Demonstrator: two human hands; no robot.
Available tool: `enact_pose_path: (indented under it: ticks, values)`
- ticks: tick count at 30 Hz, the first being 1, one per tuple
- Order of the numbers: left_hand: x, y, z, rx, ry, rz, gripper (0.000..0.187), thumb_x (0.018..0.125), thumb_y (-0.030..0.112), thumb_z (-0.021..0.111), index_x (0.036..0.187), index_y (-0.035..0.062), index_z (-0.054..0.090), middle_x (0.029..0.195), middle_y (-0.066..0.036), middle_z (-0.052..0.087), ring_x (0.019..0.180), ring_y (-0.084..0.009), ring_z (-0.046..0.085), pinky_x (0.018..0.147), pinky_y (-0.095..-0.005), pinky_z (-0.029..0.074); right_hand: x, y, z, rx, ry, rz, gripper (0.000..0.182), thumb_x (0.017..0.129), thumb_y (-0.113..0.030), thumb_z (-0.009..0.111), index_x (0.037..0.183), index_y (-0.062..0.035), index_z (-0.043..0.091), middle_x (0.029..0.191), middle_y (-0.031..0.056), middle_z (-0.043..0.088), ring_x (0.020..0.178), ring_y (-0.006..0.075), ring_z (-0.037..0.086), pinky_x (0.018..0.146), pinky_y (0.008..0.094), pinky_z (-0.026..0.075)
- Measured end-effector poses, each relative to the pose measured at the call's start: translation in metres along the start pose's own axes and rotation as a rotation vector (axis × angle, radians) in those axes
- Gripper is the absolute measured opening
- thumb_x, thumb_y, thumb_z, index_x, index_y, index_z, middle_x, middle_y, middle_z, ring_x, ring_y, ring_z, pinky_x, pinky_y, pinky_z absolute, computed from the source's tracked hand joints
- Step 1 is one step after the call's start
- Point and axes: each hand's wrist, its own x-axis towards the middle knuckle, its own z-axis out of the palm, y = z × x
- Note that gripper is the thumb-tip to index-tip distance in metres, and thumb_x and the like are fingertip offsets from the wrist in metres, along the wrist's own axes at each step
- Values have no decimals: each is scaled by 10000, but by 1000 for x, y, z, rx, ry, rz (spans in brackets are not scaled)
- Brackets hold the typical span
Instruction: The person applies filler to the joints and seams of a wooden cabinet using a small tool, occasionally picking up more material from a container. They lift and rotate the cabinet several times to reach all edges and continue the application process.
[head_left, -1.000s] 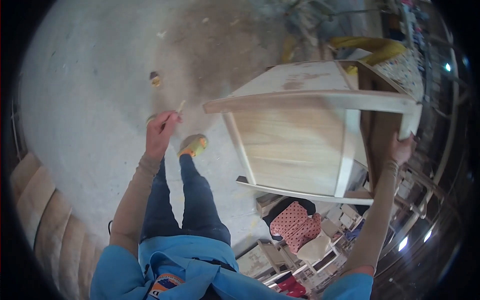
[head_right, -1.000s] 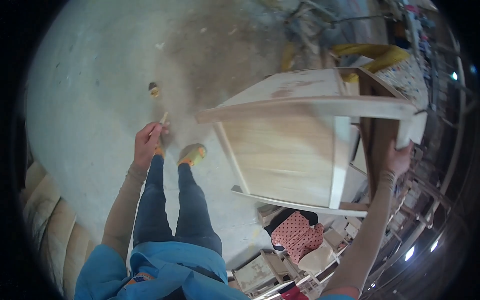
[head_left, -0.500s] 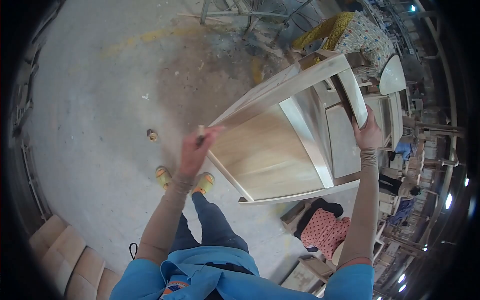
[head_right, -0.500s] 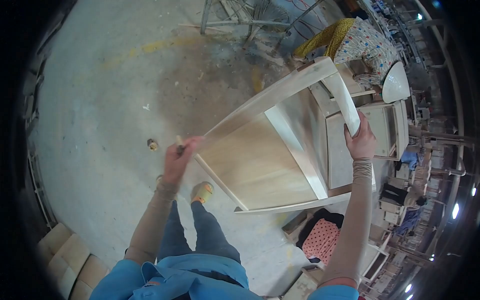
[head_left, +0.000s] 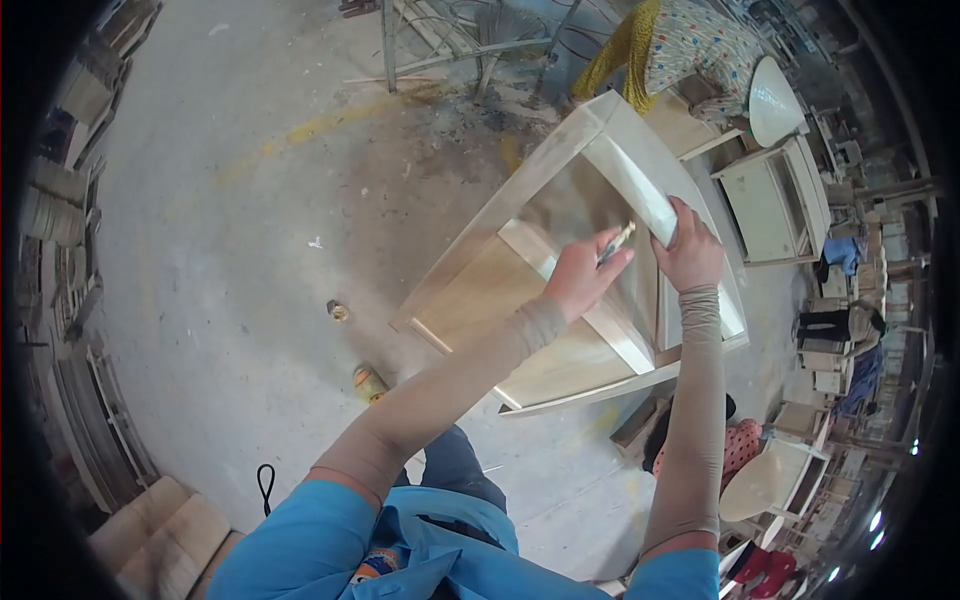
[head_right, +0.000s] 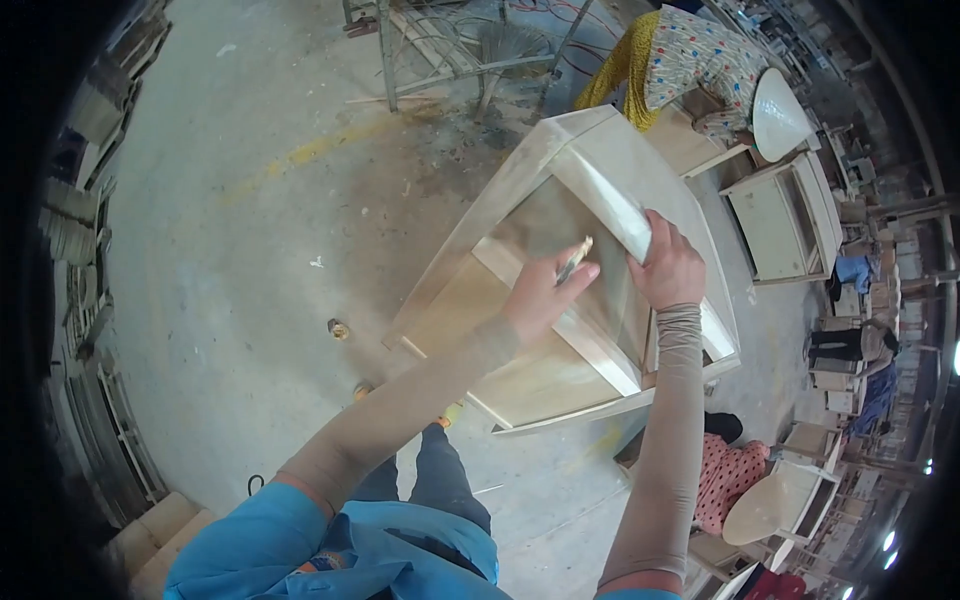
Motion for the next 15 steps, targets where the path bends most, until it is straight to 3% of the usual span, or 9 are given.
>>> enact_pose_path:
  ticks: [3,5,7,9,11,15]
  values:
    - [23,13,16,-27,5,-82,460,906,342,674,1157,-41,627,924,-211,697,817,-271,681,745,-372,506,-1,3,2,109,30,-38,664,651,-191,813,1253,-120,541,1105,96,647,964,297,653,790,403,545]
    - [33,11,23,16,18,-44,395,904,337,685,1055,-27,657,835,-149,694,734,-195,636,693,-349,496,-3,7,5,158,52,-62,635,669,-195,801,1242,-123,536,1113,92,641,977,293,651,800,411,542]
    - [37,2,25,-29,11,-152,347,911,327,689,974,-14,679,738,-59,659,673,-139,575,639,-330,480,-5,4,5,189,50,-44,593,694,-224,784,1221,-122,531,1125,93,627,972,292,652,808,410,538]
    - [31,14,27,-213,42,-193,311,921,323,684,920,12,691,620,28,551,579,-58,464,536,-276,404,-12,-4,-1,155,-23,5,611,703,-244,779,1249,-111,538,1131,92,639,1007,285,648,845,395,536]
    - [25,28,18,-293,-68,-369,320,957,319,634,1000,3,649,606,75,421,457,-15,269,425,-234,233,-22,-10,4,176,-75,40,632,709,-254,776,1272,-119,522,1153,86,623,1043,283,634,912,410,511]
    - [38,36,5,-335,-193,-401,362,979,305,597,1041,-51,621,619,26,476,437,-19,296,396,-215,234,-16,-9,2,107,204,-28,565,731,-242,753,1237,-125,532,1067,116,622,998,319,626,949,434,474]
